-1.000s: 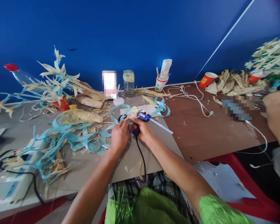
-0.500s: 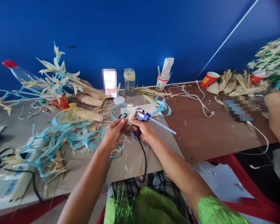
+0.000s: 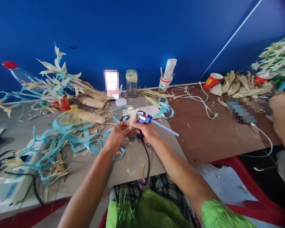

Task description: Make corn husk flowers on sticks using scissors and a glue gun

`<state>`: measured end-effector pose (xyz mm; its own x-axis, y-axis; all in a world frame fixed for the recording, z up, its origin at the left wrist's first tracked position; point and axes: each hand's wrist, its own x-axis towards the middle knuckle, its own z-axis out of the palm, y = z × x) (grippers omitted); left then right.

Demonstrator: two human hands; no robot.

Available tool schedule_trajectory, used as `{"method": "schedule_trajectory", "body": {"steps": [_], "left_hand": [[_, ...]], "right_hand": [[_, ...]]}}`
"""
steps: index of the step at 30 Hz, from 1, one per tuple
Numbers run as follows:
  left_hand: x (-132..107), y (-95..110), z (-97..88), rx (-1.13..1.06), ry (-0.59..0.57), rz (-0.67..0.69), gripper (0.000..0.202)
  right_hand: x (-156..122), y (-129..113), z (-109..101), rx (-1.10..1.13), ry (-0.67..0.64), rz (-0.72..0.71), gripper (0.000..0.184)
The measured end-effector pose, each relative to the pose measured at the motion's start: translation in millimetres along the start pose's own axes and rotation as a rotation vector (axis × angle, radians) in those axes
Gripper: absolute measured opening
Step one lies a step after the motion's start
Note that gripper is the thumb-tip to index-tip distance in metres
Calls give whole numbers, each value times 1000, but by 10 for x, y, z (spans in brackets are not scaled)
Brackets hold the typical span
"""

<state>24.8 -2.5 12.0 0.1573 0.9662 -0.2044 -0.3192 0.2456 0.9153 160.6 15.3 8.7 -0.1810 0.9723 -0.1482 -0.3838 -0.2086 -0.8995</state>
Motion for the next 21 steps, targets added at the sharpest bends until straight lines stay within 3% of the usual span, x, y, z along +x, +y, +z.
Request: {"method": "schedule_trajectory", "body": {"steps": [14, 21], "left_hand": [[20, -65, -10, 233, -24, 12, 28], [15, -71, 63, 268, 162, 127, 27]], "right_hand": [[-5, 16, -3, -81, 55, -46, 20], [10, 52, -6, -126, 62, -39, 19]]}}
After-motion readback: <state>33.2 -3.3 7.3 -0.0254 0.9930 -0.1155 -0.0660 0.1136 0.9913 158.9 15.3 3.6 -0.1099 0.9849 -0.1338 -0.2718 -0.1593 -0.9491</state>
